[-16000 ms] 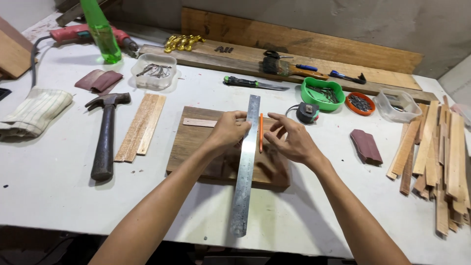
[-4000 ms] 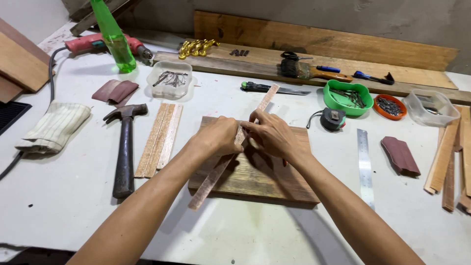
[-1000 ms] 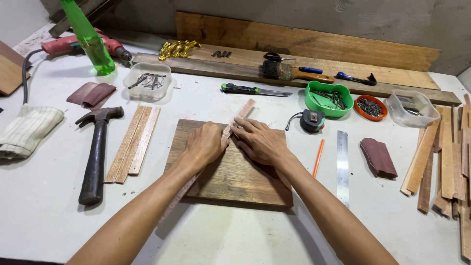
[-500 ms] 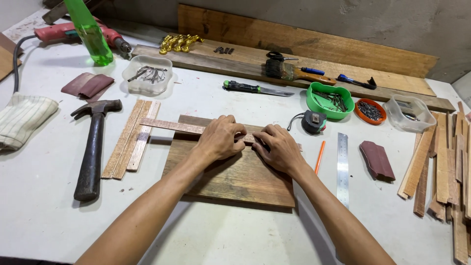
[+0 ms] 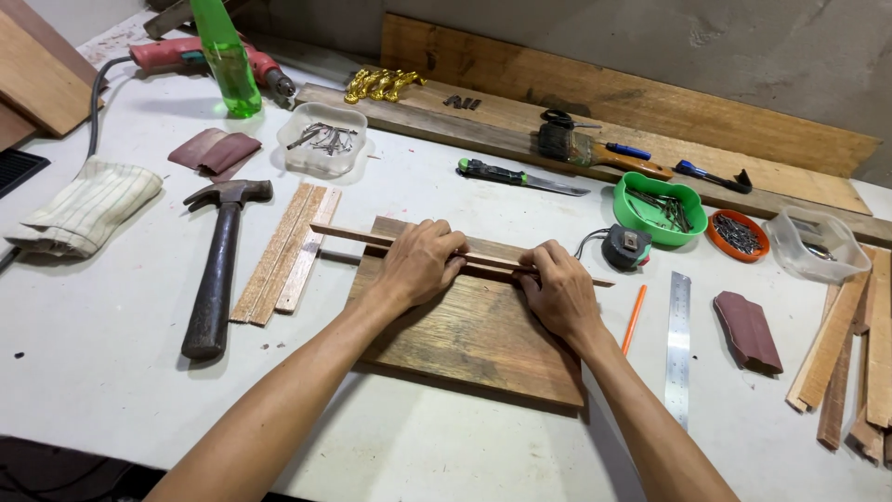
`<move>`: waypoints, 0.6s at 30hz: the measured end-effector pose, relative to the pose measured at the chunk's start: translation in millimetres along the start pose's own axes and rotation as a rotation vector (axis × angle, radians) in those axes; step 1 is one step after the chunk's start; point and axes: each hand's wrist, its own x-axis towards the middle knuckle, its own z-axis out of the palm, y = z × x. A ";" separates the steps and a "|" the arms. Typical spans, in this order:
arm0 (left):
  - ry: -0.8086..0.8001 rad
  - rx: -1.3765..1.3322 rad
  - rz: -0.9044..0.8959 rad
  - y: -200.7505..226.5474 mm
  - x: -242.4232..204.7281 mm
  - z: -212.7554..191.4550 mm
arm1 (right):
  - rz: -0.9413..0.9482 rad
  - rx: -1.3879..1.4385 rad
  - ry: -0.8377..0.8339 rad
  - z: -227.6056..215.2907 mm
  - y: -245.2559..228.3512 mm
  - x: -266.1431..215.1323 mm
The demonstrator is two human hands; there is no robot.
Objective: The person places thin wood strips on a wooden board on the workbench and measures them using a steel ruler and a tape measure. They hold the ruler against each strip and draw mark lines with an orange pencil, working through several strips one at a time.
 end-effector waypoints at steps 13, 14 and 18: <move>0.000 0.035 0.071 -24.6 -3.3 -12.8 | -0.046 0.033 0.023 12.7 10.2 -8.4; 0.033 0.017 0.075 -26.0 -5.0 -11.4 | -0.056 0.035 0.043 11.0 8.1 -7.6; 0.041 -0.004 0.052 -23.9 -5.8 -12.6 | -0.048 -0.065 0.062 5.6 4.0 -5.6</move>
